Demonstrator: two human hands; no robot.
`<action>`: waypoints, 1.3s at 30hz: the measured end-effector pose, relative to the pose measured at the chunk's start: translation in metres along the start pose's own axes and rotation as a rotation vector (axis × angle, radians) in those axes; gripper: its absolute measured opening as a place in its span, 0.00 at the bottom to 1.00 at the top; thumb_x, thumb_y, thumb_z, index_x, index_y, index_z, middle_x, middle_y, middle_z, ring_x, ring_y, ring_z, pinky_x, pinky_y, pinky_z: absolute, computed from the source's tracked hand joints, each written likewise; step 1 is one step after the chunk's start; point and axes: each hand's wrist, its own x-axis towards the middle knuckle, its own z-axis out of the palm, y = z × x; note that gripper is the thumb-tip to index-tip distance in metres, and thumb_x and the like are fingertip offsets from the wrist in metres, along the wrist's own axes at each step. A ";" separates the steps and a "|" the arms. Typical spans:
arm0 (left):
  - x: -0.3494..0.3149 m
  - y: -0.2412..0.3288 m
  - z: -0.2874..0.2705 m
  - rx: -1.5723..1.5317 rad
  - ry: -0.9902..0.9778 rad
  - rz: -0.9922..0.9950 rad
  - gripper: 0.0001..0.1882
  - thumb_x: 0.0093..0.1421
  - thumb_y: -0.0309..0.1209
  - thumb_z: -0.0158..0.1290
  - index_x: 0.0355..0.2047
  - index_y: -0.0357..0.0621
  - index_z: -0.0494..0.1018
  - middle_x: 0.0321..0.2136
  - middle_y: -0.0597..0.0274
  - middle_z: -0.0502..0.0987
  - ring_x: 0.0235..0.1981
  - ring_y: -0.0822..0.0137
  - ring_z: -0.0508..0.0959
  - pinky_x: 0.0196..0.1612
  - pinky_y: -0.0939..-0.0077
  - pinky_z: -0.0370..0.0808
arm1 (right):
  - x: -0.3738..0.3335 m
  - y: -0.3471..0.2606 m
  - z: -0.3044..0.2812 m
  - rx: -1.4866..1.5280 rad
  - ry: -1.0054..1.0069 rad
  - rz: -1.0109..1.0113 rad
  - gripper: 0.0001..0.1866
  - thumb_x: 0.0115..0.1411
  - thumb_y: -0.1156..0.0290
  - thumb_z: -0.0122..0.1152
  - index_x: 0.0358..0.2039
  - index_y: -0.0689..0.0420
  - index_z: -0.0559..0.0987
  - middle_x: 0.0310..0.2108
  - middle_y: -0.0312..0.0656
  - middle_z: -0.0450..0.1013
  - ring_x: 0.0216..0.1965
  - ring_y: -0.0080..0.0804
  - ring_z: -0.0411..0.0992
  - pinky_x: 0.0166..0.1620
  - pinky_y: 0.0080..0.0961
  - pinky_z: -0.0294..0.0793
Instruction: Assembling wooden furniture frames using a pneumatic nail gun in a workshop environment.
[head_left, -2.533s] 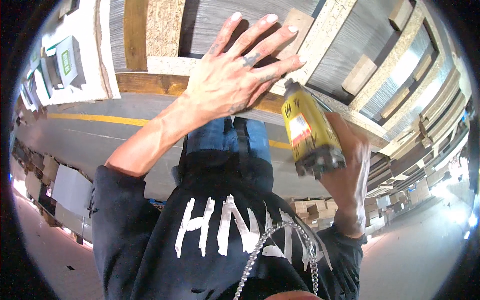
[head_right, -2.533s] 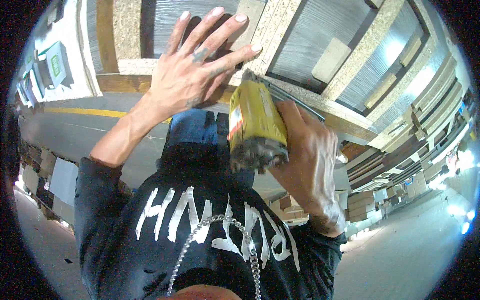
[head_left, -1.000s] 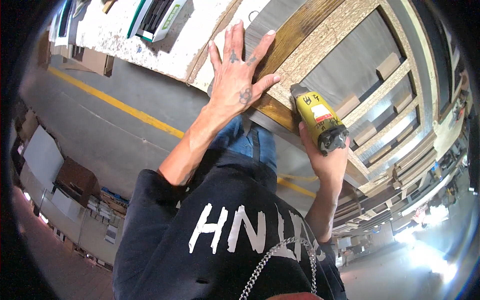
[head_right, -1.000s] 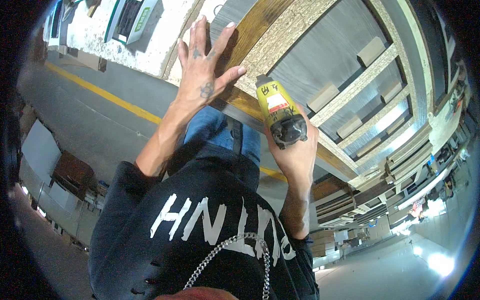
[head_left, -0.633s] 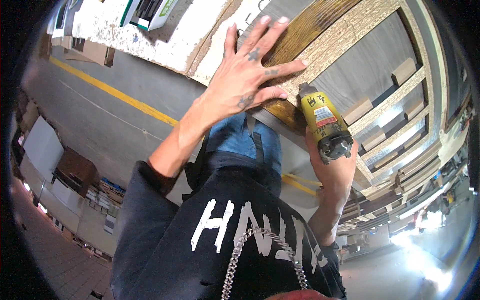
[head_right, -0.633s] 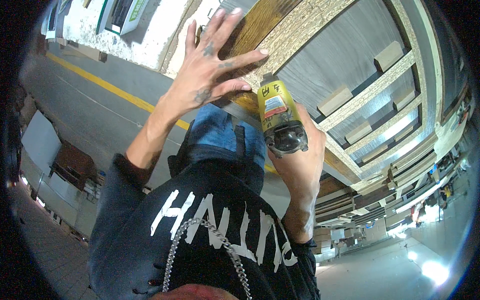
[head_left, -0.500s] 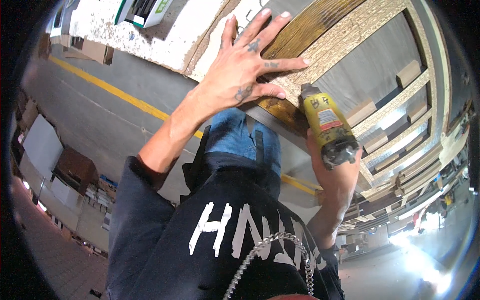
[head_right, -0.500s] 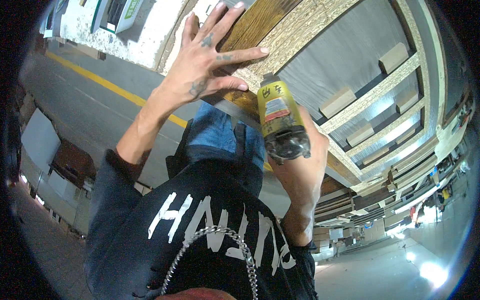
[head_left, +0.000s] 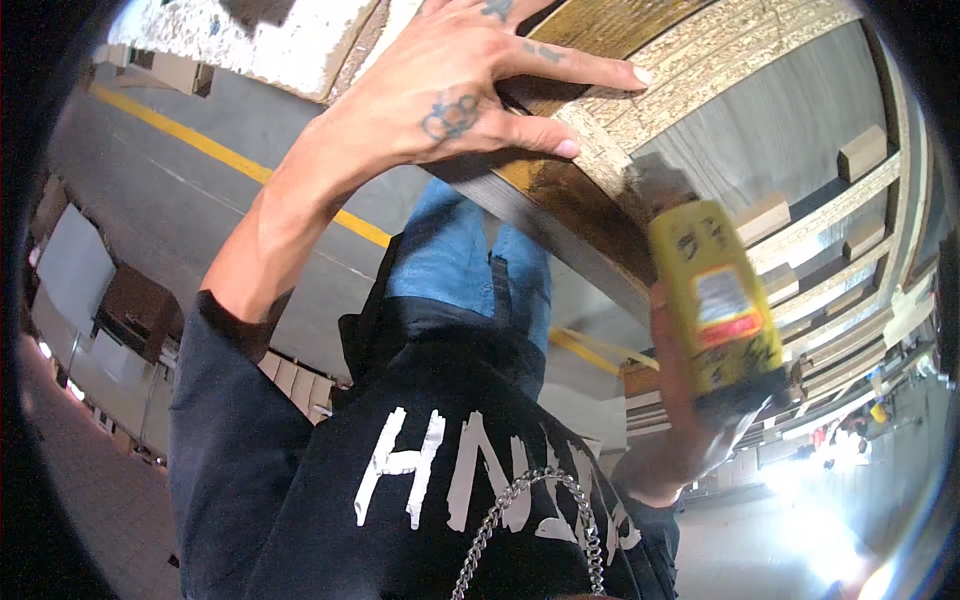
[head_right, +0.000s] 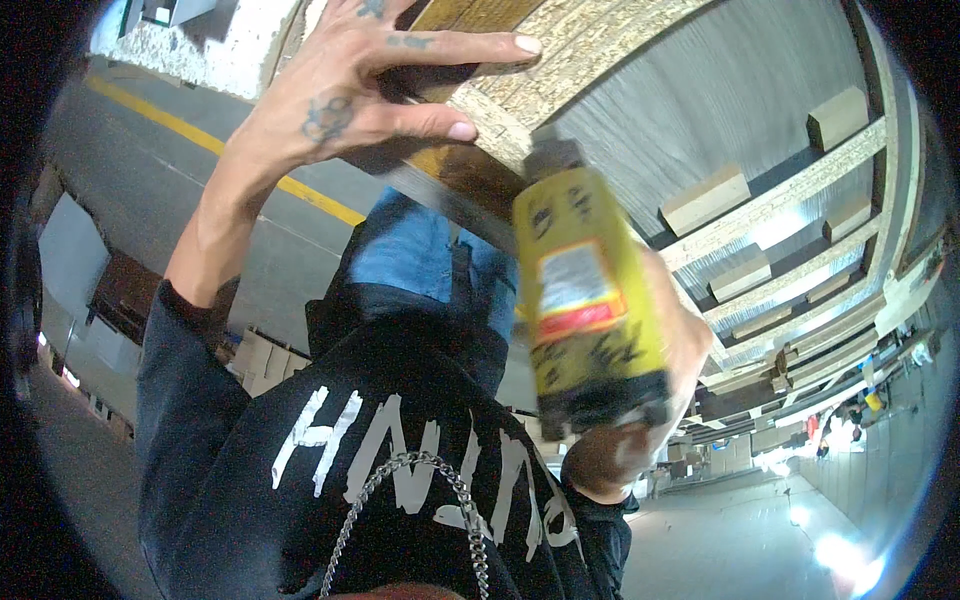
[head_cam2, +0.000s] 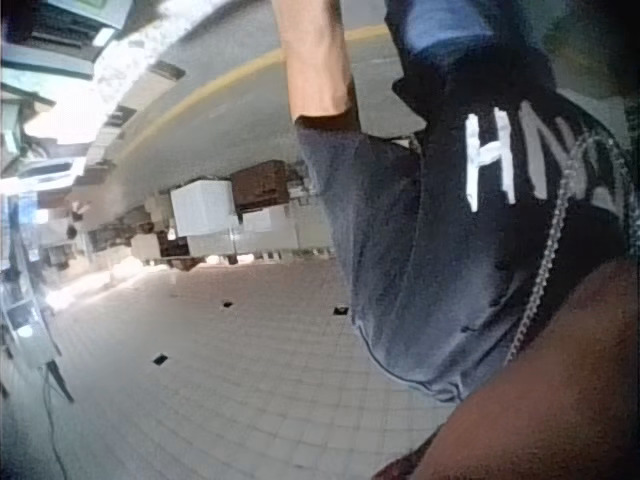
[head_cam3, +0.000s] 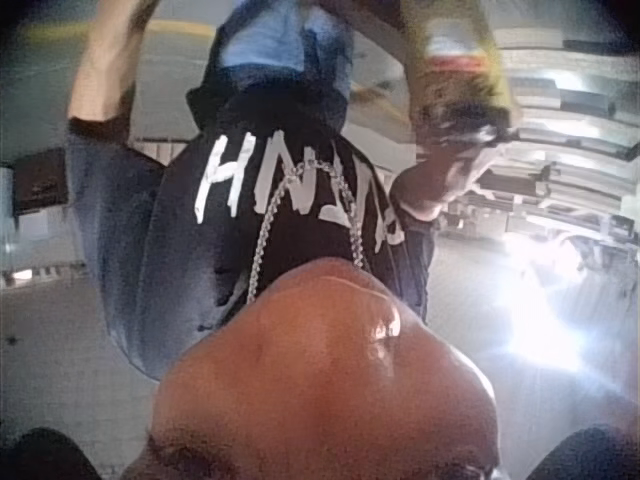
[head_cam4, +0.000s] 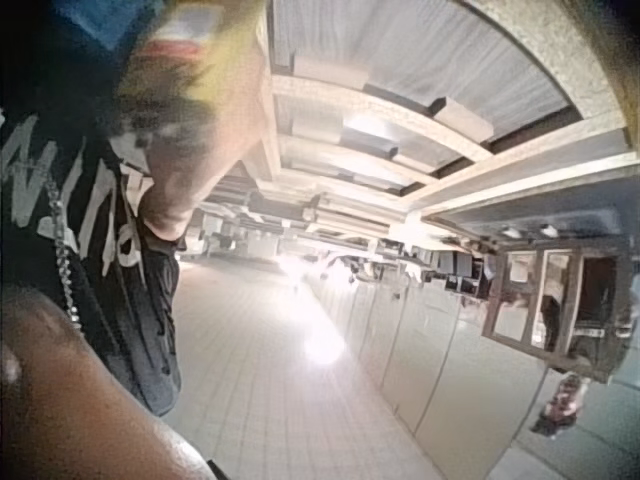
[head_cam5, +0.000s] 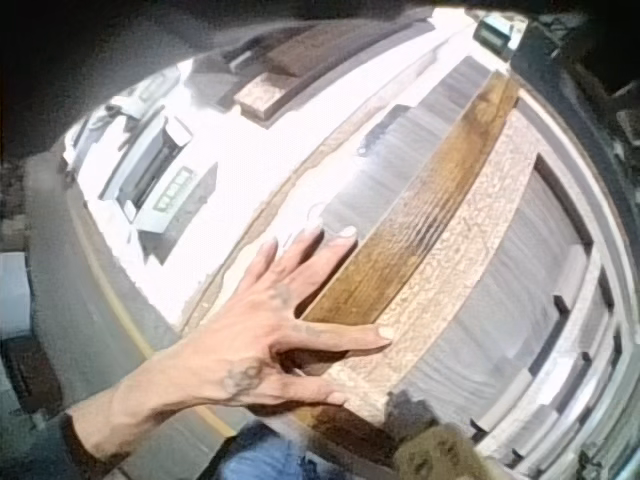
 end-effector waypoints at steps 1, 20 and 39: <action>-0.001 0.001 0.000 0.017 0.001 -0.007 0.29 0.52 0.59 0.60 0.56 0.77 0.73 0.72 0.48 0.42 0.71 0.38 0.37 0.67 0.31 0.31 | -0.001 0.000 -0.001 -0.006 -0.018 -0.007 0.38 0.53 0.42 0.56 0.47 0.68 0.77 0.37 0.54 0.78 0.36 0.36 0.79 0.36 0.25 0.78; -0.001 0.004 -0.005 -0.003 -0.070 -0.065 0.32 0.52 0.47 0.66 0.58 0.83 0.70 0.72 0.52 0.41 0.71 0.37 0.37 0.67 0.31 0.33 | 0.011 -0.033 0.011 0.024 -0.082 0.123 0.33 0.59 0.44 0.56 0.38 0.69 0.78 0.29 0.47 0.76 0.25 0.30 0.77 0.28 0.25 0.73; -0.001 -0.001 -0.007 0.019 -0.069 -0.033 0.33 0.55 0.51 0.60 0.62 0.82 0.66 0.72 0.47 0.39 0.72 0.39 0.34 0.65 0.27 0.28 | 0.034 -0.050 0.006 -0.234 -0.246 0.009 0.28 0.36 0.70 0.77 0.40 0.61 0.78 0.26 0.41 0.76 0.25 0.30 0.75 0.30 0.23 0.73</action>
